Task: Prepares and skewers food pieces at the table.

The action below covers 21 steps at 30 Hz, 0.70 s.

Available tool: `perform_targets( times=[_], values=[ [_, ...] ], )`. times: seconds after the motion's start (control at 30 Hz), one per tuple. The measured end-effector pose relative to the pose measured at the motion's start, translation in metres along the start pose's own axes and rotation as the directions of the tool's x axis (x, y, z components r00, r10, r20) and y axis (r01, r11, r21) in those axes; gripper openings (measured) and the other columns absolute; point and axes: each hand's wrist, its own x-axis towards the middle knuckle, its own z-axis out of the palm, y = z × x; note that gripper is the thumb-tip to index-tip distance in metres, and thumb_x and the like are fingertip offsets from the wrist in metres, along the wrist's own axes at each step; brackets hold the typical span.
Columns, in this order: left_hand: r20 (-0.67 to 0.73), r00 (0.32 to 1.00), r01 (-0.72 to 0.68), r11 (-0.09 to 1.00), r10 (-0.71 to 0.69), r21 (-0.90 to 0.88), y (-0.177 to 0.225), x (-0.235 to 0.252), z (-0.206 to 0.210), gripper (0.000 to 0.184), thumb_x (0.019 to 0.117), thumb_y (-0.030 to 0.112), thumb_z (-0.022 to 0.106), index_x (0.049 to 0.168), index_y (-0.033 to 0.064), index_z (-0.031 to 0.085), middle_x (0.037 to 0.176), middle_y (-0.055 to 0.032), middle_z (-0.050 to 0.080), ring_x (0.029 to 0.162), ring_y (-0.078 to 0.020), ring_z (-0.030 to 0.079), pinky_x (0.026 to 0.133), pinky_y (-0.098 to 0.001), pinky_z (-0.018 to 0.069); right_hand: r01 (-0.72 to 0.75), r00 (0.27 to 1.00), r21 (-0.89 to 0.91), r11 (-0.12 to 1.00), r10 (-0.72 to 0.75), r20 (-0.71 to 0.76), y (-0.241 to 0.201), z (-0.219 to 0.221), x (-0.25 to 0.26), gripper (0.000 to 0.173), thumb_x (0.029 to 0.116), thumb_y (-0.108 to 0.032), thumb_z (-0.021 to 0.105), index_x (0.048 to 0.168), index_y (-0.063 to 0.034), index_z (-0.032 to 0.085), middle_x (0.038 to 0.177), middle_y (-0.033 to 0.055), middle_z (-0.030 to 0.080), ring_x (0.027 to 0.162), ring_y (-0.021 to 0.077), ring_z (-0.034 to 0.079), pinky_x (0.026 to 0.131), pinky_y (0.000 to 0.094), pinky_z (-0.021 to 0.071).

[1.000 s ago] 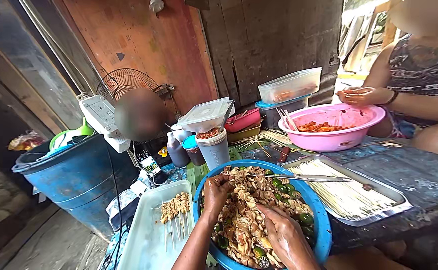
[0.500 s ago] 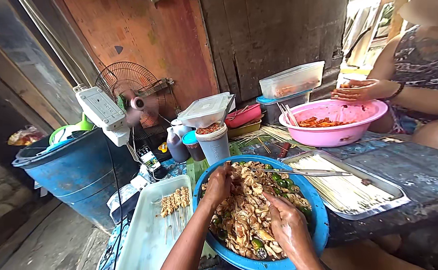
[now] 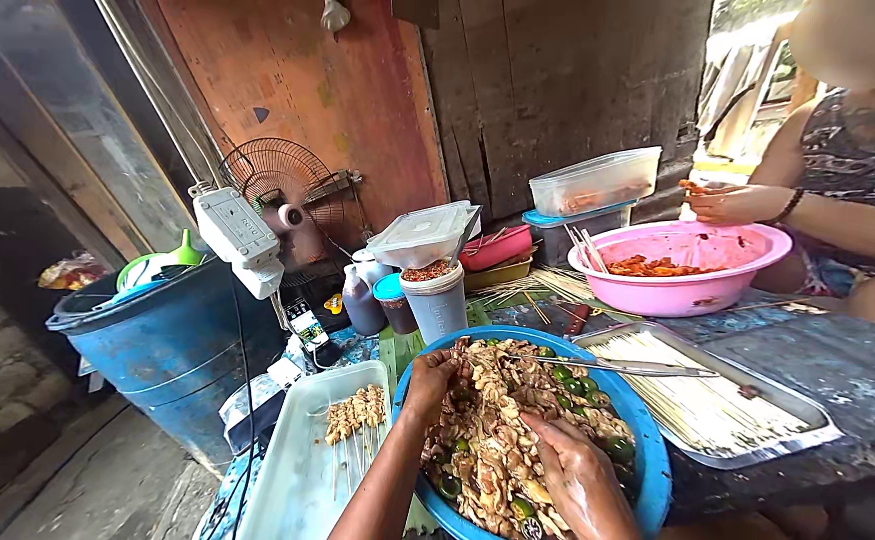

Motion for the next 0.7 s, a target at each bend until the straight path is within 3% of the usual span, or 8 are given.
perform_targets(
  times=[0.1,0.2,0.37,0.53,0.7],
  values=[
    [0.023,0.998,-0.054,0.998,0.054,0.027,-0.004,-0.003,0.003,0.016,0.1003,-0.006,0.054,0.114,-0.0077,0.063,0.087,-0.0092,0.065,0.073,-0.0138,0.063,0.074,-0.0295,0.0563,0.003,1.0,-0.006,1.0,-0.002,0.004,0.003,0.002,0.0,0.036,0.0931,0.005,0.052,0.119,-0.003,0.076,0.102,0.0237,0.071,0.095,0.042,0.07,0.086,0.058,0.0556],
    [0.029,0.985,-0.17,0.971,0.168,0.167,-0.007,-0.006,0.007,0.014,0.0997,-0.004,0.057,0.109,-0.0069,0.067,0.088,-0.0103,0.068,0.075,-0.0139,0.064,0.076,-0.0302,0.0561,-0.006,1.0,0.003,1.0,0.005,0.01,0.004,0.004,0.001,0.037,0.0937,0.006,0.051,0.119,-0.0027,0.076,0.104,0.0238,0.072,0.097,0.0423,0.07,0.088,0.0587,0.055],
    [0.08,0.927,-0.348,0.757,0.367,0.553,-0.006,-0.017,0.013,0.017,0.1004,0.004,0.061,0.109,0.0013,0.075,0.098,-0.0097,0.074,0.087,-0.0143,0.069,0.086,-0.0341,0.0554,-0.004,1.0,0.01,1.0,0.004,0.011,0.002,0.002,0.001,0.035,0.0942,0.006,0.051,0.119,-0.0002,0.075,0.105,0.0249,0.073,0.1,0.0438,0.07,0.091,0.0594,0.054],
    [0.106,0.922,-0.359,0.717,0.373,0.597,-0.003,-0.026,0.016,0.019,0.101,0.003,0.059,0.109,0.0012,0.076,0.102,-0.0102,0.074,0.092,-0.0151,0.07,0.089,-0.0352,0.055,0.003,1.0,0.034,0.999,-0.002,-0.016,0.001,0.003,0.002,0.035,0.0936,0.006,0.05,0.117,0.0003,0.076,0.106,0.0229,0.073,0.1,0.041,0.071,0.091,0.0569,0.0549],
    [0.152,0.932,-0.351,0.715,0.329,0.605,-0.001,-0.029,0.018,0.019,0.1029,0.005,0.057,0.109,0.001,0.074,0.101,-0.01,0.073,0.088,-0.0157,0.068,0.086,-0.0363,0.055,0.031,0.997,0.059,0.998,-0.027,-0.068,0.002,0.005,0.005,0.035,0.0925,0.005,0.05,0.115,-0.0001,0.077,0.102,0.0218,0.074,0.097,0.0389,0.072,0.088,0.0552,0.056]
  ],
)
